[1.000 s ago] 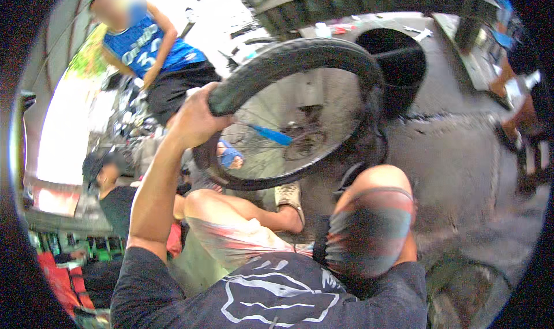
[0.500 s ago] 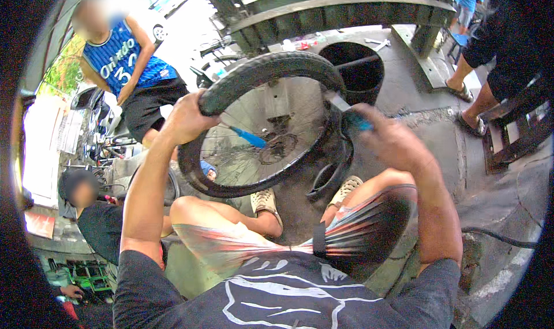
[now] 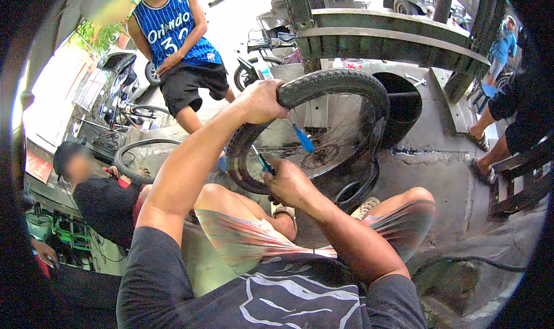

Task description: The person removes a bicycle tire from the rim, inspects the inner tube, and reassembles the tire onto the wheel using tire levers. The person works on the wheel while sitting on the ground in a workshop area.

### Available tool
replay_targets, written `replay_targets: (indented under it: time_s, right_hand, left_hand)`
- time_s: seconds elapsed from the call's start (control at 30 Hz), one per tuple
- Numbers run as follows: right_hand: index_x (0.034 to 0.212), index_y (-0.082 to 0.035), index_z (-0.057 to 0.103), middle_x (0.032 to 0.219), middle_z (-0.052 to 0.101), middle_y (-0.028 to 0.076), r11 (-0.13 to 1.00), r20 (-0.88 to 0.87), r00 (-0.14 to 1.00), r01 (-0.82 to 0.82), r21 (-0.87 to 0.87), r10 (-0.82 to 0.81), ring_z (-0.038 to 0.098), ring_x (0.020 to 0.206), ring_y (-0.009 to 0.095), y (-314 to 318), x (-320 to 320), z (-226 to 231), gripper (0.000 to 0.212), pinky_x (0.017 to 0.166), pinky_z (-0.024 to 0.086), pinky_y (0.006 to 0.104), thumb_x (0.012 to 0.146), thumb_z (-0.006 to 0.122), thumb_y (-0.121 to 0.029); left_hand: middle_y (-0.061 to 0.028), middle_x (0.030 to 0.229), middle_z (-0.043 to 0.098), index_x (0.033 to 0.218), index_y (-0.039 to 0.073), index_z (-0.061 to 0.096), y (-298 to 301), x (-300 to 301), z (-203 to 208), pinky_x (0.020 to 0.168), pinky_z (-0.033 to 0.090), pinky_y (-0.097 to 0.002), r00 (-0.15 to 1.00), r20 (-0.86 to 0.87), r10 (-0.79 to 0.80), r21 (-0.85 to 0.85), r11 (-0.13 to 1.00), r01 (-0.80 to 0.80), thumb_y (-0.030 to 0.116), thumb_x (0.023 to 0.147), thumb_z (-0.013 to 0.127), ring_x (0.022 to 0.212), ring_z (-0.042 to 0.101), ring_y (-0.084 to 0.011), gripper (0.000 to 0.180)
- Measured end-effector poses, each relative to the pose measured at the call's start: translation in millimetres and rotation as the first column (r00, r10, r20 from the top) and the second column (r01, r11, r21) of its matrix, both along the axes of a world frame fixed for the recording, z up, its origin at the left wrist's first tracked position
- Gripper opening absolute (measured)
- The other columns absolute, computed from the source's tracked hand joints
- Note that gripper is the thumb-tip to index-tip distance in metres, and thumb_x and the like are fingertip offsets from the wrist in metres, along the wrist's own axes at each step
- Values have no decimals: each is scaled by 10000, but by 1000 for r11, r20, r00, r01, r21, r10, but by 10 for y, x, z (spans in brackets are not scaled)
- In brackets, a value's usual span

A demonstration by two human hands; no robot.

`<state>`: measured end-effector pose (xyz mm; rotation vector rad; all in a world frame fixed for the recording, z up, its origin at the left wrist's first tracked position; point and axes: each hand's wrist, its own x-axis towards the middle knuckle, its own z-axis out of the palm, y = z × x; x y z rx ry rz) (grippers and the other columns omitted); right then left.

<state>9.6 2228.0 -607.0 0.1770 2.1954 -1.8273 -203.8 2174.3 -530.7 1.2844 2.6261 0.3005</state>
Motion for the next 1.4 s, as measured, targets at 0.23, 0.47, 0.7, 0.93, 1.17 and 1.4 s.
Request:
replay_targets:
  time_s: [0.23, 0.47, 0.7, 0.93, 1.17, 1.4]
  right_hand:
    - [1520, -38, 667, 1136, 801, 300, 803, -207, 972, 39, 594, 107, 767, 1130, 495, 7, -81, 162, 514, 990, 608, 567, 1021, 686, -156]
    - [1205, -55, 815, 1134, 836, 218, 332, 210, 924, -317, 889, 321, 809, 1123, 413, -106, -545, 887, 300, 955, 654, 513, 946, 677, -117]
    - [1152, 0, 784, 1049, 825, 228, 231, 277, 755, -490, 841, 594, 817, 1052, 370, 161, -767, 851, 250, 867, 653, 518, 971, 658, -118]
    - [744, -34, 796, 878, 782, 206, 284, -157, 505, -185, 941, 849, 800, 863, 378, 472, -880, 466, 128, 767, 630, 509, 790, 750, -144]
    - [956, -129, 881, 1118, 845, 177, -305, 549, 580, -469, 829, 601, 811, 1053, 332, -162, -1182, 986, 170, 922, 627, 498, 878, 734, -163]
    - [1121, -132, 887, 1294, 823, 193, -50, 425, 755, -465, 884, 499, 806, 1176, 325, -327, -1135, 1008, 282, 1026, 640, 476, 923, 686, -131]
  left_hand:
    - [-261, 1138, 818, 1204, 14, 789, 27, -40, -62, 1012, 617, -493, 1000, 7, -8, 63, 998, 7, 331, 736, 885, 1108, 796, -422, 573]
    - [-261, 1201, 823, 1182, 28, 820, 31, -74, -115, 1053, 628, -488, 999, 18, -36, 68, 997, 35, 328, 738, 919, 1157, 795, -428, 546]
    - [-250, 1156, 835, 1144, 16, 822, 123, -78, -136, 1008, 642, -493, 997, 57, -47, 45, 998, 45, 345, 732, 968, 1115, 811, -417, 547]
    - [-243, 1176, 838, 1138, 11, 851, 194, -69, -223, 1020, 649, -471, 999, 42, -20, 64, 998, 17, 311, 716, 982, 1137, 818, -388, 535]
    - [-264, 1275, 813, 1210, 6, 847, 88, -40, -127, 1059, 631, -485, 994, 93, -65, 127, 991, 53, 356, 787, 935, 1223, 795, -387, 556]
    - [-233, 1237, 832, 1144, 33, 878, 147, -206, -133, 1039, 627, -456, 989, 46, -142, 32, 990, 140, 442, 734, 972, 1169, 807, -372, 587]
